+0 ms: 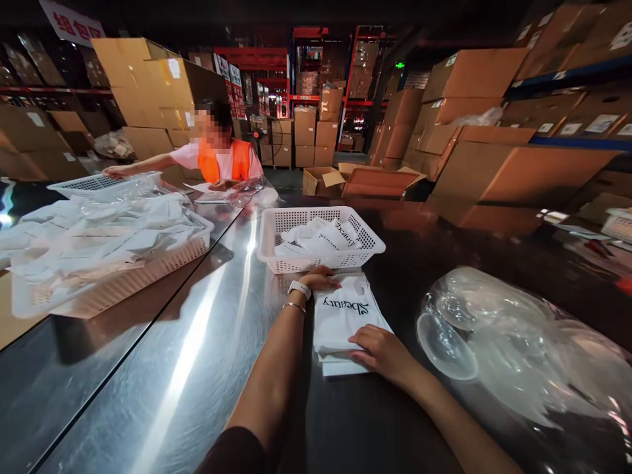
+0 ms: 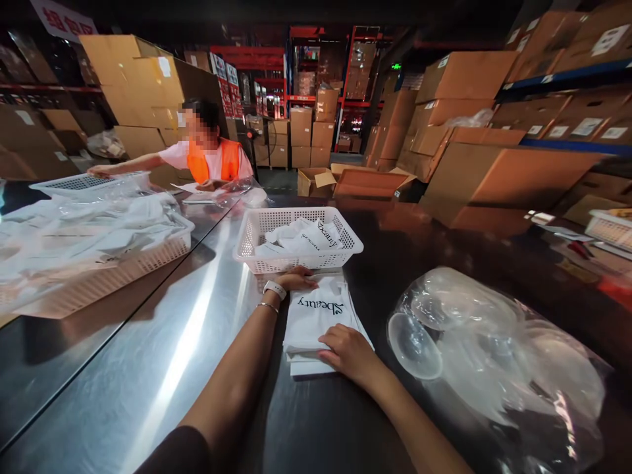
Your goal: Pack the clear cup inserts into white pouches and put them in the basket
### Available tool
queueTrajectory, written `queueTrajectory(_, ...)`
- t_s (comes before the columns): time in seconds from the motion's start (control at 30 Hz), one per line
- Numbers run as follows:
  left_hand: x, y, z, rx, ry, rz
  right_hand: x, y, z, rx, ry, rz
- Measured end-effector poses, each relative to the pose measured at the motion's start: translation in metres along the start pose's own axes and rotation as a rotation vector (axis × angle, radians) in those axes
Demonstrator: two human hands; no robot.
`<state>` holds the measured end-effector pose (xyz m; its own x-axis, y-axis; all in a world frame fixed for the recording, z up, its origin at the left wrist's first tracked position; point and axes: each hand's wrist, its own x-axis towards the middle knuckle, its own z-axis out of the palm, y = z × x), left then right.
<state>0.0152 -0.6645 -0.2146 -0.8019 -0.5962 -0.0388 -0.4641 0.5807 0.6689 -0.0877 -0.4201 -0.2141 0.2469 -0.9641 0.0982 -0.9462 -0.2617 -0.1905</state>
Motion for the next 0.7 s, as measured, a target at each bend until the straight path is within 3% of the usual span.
queueTrajectory(0.23,0.003,-0.005,0.001,0.046,-0.044,0.022,0.012,-0.008,0.000,-0.217,-0.099,-0.004)
queueTrajectory(0.6,0.003,-0.001,0.000,0.081,-0.071,0.040,0.028,0.003,0.000,-0.136,0.026,0.224)
queueTrajectory(0.7,0.004,-0.003,0.000,0.078,-0.060,0.043,0.027,0.001,-0.004,-0.114,-0.028,0.174)
